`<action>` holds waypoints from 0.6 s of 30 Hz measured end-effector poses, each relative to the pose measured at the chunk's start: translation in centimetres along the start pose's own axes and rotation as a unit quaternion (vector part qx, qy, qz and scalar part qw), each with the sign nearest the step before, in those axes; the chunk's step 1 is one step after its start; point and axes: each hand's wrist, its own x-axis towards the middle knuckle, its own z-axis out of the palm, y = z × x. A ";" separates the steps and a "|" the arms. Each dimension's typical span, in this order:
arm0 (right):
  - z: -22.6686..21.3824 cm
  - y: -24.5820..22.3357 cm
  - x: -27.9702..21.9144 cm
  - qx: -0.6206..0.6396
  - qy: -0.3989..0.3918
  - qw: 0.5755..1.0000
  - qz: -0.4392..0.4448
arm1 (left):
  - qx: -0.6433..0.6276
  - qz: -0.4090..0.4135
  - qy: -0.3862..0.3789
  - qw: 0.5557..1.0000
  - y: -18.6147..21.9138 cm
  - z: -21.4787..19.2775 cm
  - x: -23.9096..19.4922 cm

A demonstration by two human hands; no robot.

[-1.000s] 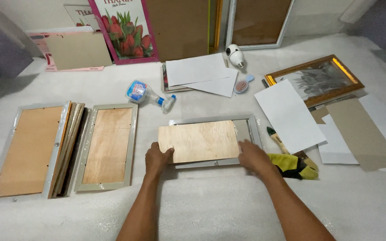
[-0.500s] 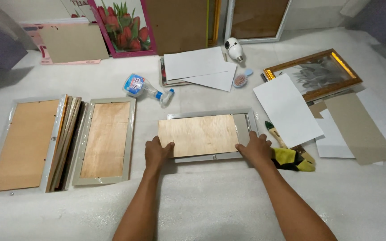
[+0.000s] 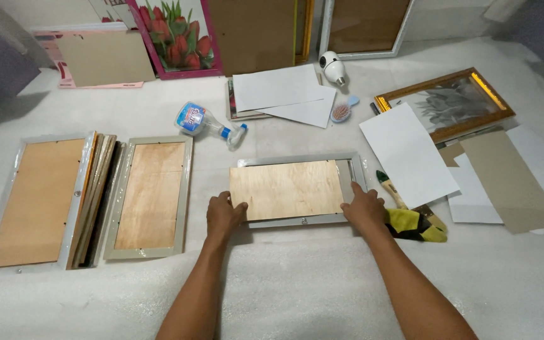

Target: The person works on a picture frame lying face-down on a padded table. They remove the wooden backing board, brush and wipe the glass with a cloth, place a white paper insert onto the glass, then reinsert the wooden backing board and press it into the frame, finally wiping the frame surface with a cloth.

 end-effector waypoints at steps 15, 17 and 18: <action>-0.7 -0.2 -0.7 -0.008 -0.014 1.000 -0.023 | -0.043 0.037 -0.039 0.998 -0.6 1.0 0.7; -0.2 0.3 0.0 -0.007 -0.016 1.000 -0.024 | -0.066 0.035 -0.047 0.996 -0.1 0.6 0.3; 0.2 0.6 0.3 -0.004 -0.020 0.999 -0.025 | -0.087 0.032 -0.056 0.994 0.2 0.4 0.0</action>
